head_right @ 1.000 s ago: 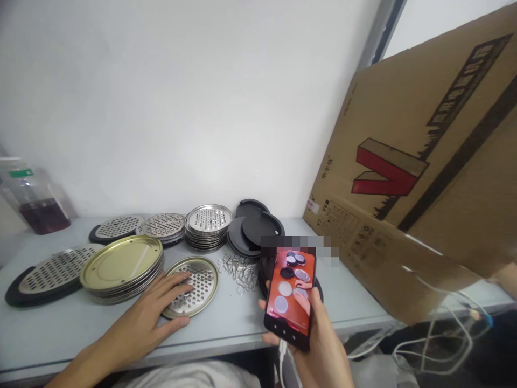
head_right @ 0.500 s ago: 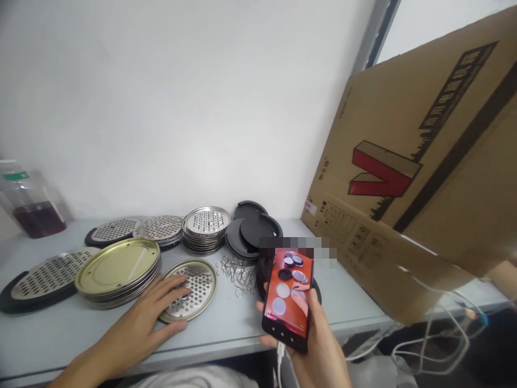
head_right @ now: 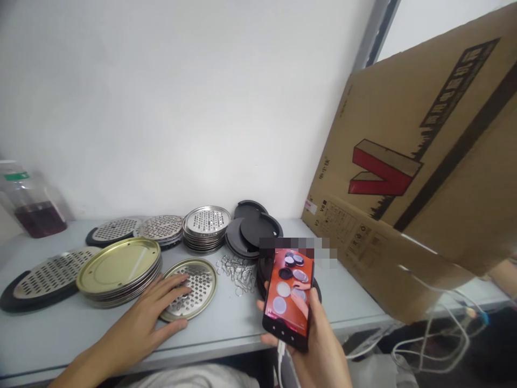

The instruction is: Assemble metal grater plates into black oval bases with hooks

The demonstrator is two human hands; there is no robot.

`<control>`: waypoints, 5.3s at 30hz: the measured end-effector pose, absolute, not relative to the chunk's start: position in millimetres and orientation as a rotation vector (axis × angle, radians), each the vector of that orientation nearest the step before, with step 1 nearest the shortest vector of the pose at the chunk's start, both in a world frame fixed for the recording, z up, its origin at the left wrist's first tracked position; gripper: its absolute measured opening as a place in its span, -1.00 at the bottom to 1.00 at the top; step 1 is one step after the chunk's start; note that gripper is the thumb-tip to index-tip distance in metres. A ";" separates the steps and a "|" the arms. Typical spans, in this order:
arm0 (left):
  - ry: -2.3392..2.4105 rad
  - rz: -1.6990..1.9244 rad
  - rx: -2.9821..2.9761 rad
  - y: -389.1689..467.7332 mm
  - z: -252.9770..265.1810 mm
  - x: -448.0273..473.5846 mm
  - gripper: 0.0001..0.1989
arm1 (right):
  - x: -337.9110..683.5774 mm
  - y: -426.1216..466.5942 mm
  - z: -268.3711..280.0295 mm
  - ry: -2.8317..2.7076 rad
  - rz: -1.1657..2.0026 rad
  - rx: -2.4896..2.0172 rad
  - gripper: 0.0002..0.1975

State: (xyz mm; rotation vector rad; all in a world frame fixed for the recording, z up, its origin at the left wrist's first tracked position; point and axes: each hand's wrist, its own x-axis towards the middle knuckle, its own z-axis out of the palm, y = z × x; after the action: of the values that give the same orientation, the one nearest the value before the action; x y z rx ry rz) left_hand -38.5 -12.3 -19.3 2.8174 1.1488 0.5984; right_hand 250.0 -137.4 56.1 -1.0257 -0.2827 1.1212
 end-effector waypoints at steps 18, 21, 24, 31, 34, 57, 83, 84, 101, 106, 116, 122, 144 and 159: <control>1.144 0.633 2.800 -13.3 -17.1 -36.8 -0.51 | 252.5 -136.6 53.0 -0.258 1.136 -1.016 -0.33; 1.146 0.617 2.807 -13.1 -17.4 -36.9 -0.51 | 253.3 -136.4 51.3 -0.250 1.131 -1.016 -0.31; 1.152 0.625 2.807 -13.3 -17.5 -37.4 -0.51 | 253.4 -136.5 51.2 -0.245 1.132 -1.016 -0.32; 1.147 0.636 2.798 -13.2 -17.8 -37.2 -0.52 | 251.8 -137.0 53.2 -0.268 1.117 -1.017 -0.30; 1.147 0.636 2.797 -12.8 -18.4 -37.0 -0.52 | 251.4 -137.1 53.9 -0.267 1.121 -1.020 -0.31; 1.147 0.606 2.784 -12.0 -18.6 -37.7 -0.50 | 252.3 -137.4 53.6 -0.274 1.132 -1.025 -0.27; 1.146 0.660 2.774 -12.9 -19.7 -37.7 -0.51 | 250.0 -137.7 55.4 -0.263 1.127 -1.018 -0.36; 1.147 0.658 2.773 -12.5 -19.7 -37.5 -0.51 | 249.6 -137.8 55.7 -0.267 1.125 -1.020 -0.37; 1.152 0.609 2.779 -13.4 -18.3 -37.4 -0.51 | 248.3 -138.3 59.4 -0.279 1.107 -1.048 -0.38; 1.144 0.617 2.782 -13.4 -17.5 -37.3 -0.51 | 250.1 -137.9 58.0 -0.267 1.130 -1.033 -0.32; 1.154 0.580 2.795 -11.8 -18.3 -37.0 -0.51 | 250.1 -138.1 58.5 -0.269 1.125 -1.043 -0.29; 1.163 0.592 2.808 -13.5 -17.8 -36.9 -0.49 | 248.6 -138.5 59.1 -0.278 1.095 -1.045 -0.33; 1.147 0.640 2.786 -12.8 -18.6 -37.6 -0.51 | 249.6 -138.2 58.4 -0.287 1.114 -1.060 -0.32; 1.148 0.611 2.786 -12.3 -17.9 -36.6 -0.51 | 247.5 -138.1 61.8 -0.268 1.100 -1.075 -0.29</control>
State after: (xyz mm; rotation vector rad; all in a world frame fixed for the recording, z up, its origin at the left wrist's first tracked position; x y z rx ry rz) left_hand -36.6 -12.3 -17.9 2.7863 1.1483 0.6110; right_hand 247.5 -138.1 61.8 -1.0747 -0.2680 1.1005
